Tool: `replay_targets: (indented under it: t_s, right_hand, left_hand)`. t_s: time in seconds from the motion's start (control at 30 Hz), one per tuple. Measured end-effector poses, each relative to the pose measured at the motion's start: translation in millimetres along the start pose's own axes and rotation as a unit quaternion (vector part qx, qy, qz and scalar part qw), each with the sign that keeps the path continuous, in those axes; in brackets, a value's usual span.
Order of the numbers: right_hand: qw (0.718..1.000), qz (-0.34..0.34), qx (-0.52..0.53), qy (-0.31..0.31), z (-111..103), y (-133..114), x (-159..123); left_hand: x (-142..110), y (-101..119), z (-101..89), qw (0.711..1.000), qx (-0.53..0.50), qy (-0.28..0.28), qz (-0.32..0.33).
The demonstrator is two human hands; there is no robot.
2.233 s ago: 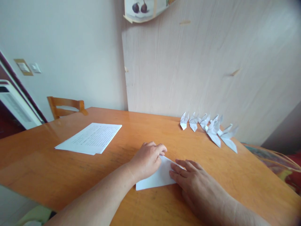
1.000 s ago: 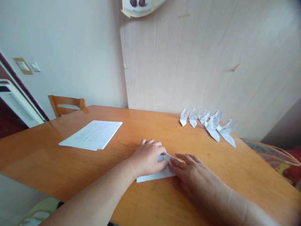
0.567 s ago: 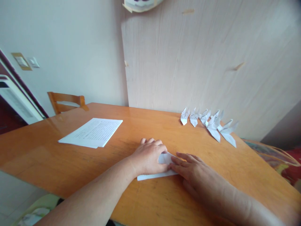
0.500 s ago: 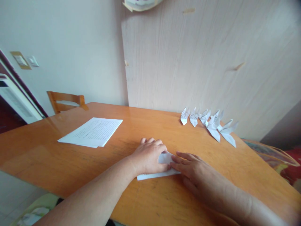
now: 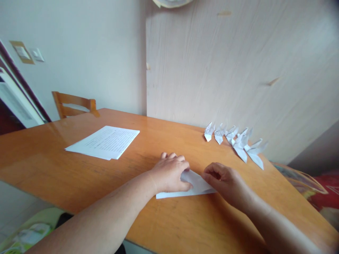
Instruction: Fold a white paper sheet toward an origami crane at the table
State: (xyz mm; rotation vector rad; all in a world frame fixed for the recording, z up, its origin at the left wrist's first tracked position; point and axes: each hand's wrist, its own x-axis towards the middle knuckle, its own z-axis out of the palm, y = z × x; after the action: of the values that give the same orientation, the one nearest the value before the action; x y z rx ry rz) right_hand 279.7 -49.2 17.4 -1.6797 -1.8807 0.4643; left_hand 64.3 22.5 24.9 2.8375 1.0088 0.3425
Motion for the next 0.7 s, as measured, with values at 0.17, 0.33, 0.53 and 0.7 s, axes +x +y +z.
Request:
replay_targets:
  t_s: [0.17, 0.33, 0.53, 0.7]
  right_hand:
    - [0.996, 0.05, 0.007, -0.078, 0.0, 10.3, 3.7]
    - [0.992, 0.067, 0.013, -0.109, -4.4, 12.9, 3.0]
    - [0.988, 0.068, 0.024, -0.137, -8.9, 14.3, 3.2]
    - [0.986, 0.079, 0.015, -0.146, -15.7, 15.2, 2.3]
  left_hand:
    - [0.0, -0.2, 0.8, 1.0, -0.007, 0.001, -0.003]
    - [0.0, -0.7, 0.9, 1.0, -0.016, -0.004, -0.004]
    - [-0.2, -1.9, -0.9, 1.0, -0.024, -0.015, -0.003]
    - [-0.4, -2.4, -0.9, 0.999, -0.028, -0.015, -0.004]
